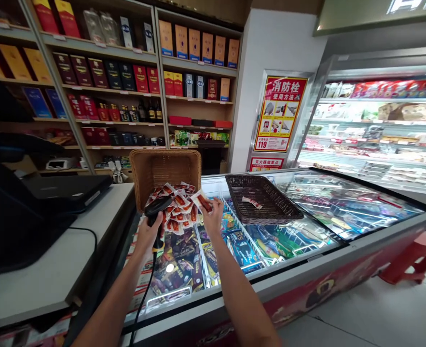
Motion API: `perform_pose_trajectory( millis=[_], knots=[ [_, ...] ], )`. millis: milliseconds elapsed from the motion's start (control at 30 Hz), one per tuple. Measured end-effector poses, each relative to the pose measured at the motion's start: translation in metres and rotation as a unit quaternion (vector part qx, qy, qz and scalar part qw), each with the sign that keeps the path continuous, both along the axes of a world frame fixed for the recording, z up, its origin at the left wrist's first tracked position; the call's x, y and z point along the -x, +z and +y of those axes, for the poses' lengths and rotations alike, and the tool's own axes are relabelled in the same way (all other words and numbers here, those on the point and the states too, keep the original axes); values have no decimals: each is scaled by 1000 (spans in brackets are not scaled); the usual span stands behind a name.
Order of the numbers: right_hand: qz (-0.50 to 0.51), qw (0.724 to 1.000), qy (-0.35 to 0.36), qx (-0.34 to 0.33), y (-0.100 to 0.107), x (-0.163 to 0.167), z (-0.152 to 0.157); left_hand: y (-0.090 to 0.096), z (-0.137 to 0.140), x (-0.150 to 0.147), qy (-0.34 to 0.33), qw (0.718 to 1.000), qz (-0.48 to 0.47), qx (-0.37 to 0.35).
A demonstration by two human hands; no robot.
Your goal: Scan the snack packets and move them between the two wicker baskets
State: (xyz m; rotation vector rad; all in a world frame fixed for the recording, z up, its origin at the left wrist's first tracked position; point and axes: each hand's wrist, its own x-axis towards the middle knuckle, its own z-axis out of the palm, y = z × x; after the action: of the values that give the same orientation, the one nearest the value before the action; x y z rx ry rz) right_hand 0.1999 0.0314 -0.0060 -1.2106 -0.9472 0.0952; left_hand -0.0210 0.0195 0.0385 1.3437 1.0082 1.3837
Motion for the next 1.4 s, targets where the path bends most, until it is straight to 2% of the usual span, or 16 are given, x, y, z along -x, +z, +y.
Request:
perform_pose_trajectory(
  millis=[67, 133, 233, 333, 467, 533, 567, 633, 733, 833, 900, 1000, 1167, 1400],
  knots=[
    [1, 1000, 5, 4, 1, -2, -3, -1, -1, -1, -6, 1000, -19, 10],
    [29, 999, 40, 1, 2, -2, -4, -1, -2, -1, -9, 999, -32, 18],
    [157, 982, 107, -7, 3, 1, -2, 0, -3, 0, -3, 999, -38, 28],
    [306, 934, 178, -35, 6, 3, -1, 2, -3, 1, 1, 999, -41, 29],
    [432, 852, 281, -88, 16, -3, -8, 3, -5, -1, -6, 999, -41, 17],
    [478, 822, 293, -105, 20, -8, -11, 2, -5, -2, -7, 999, -41, 13],
    [486, 817, 290, -111, 20, -9, -10, 1, -5, -3, -10, 999, -41, 12],
    [472, 833, 265, -112, 19, -11, -8, -1, -3, -4, -13, 999, -40, 13],
    [411, 890, 188, -66, 14, -8, -3, -3, -2, -5, -29, 999, -27, 18],
    [291, 949, 117, 5, 11, -1, -3, -2, -1, -3, -59, 998, 12, 17],
    [208, 973, 96, 24, 10, 2, -4, -2, -1, -2, -74, 996, 52, 7],
    [154, 985, 69, 23, 12, 2, -4, -1, -1, -1, -90, 992, 92, -5],
    [102, 994, -1, 26, 16, -2, -4, -1, -4, -5, -110, 990, 88, 17],
    [63, 998, -24, 21, 18, -1, -6, 1, -6, -5, -129, 984, 119, 22]
  ],
)
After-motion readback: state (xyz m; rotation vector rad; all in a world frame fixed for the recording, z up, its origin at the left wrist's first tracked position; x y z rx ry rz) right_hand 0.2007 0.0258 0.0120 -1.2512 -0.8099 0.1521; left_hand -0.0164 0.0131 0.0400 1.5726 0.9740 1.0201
